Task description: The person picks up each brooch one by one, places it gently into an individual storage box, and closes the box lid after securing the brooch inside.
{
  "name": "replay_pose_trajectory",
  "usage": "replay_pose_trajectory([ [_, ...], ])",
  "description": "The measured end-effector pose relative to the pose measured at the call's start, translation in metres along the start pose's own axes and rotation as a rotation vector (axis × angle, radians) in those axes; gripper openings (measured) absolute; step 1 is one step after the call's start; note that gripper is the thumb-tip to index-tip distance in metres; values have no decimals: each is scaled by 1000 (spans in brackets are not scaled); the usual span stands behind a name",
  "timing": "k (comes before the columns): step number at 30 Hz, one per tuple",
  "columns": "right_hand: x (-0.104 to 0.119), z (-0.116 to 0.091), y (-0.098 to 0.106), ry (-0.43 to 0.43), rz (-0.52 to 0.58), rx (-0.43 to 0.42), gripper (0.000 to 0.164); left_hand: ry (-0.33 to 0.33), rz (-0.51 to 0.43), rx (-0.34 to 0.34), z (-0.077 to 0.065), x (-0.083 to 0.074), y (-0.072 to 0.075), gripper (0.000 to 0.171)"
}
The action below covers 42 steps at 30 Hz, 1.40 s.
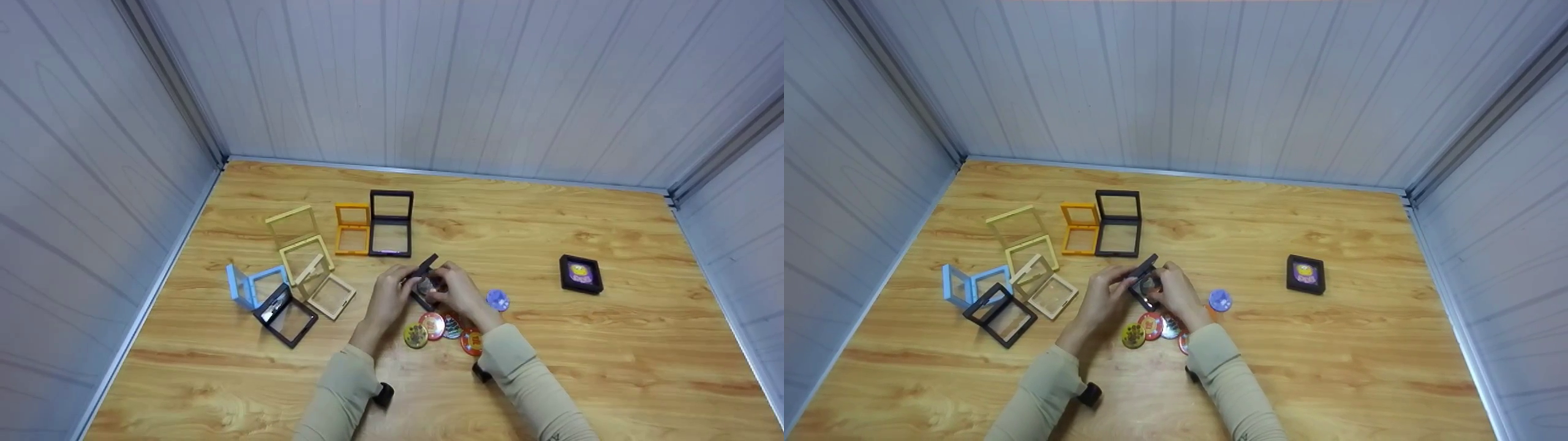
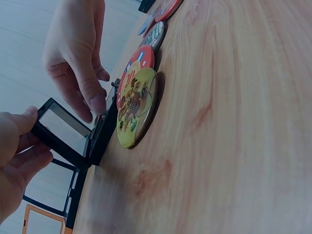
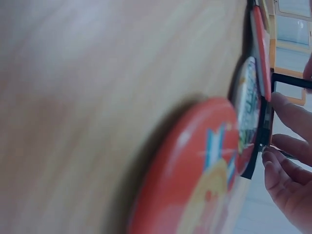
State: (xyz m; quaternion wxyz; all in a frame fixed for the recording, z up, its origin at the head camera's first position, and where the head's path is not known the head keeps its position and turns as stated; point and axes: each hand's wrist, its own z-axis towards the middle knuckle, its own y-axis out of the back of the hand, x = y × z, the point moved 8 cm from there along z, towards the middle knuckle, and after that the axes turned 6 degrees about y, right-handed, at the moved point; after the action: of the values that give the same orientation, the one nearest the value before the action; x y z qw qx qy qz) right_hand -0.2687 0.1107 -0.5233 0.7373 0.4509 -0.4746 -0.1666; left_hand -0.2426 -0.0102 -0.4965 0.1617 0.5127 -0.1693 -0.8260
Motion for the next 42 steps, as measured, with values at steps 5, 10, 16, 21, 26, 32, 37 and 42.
replay_pose_trajectory([
  [5,-4,-2,6,-44,40,16,44,43,14,16,1,1,-1,22],
  [10,-9,-6,14,-44,43,22,50,64,22,25,2,1,-1,23],
  [16,-17,-10,18,-39,40,27,48,58,13,18,3,1,0,22],
  [21,-22,-12,17,-44,24,47,43,48,8,17,3,0,0,21],
  [26,-26,-13,14,-59,36,73,33,61,6,23,4,0,0,20],
  [32,-23,-12,12,-26,56,83,25,91,18,35,3,4,-2,21],
  [37,-23,-14,10,-30,70,89,25,118,31,66,0,5,-5,16],
  [42,-25,-14,9,-64,76,101,25,150,29,115,-1,4,-9,15],
])
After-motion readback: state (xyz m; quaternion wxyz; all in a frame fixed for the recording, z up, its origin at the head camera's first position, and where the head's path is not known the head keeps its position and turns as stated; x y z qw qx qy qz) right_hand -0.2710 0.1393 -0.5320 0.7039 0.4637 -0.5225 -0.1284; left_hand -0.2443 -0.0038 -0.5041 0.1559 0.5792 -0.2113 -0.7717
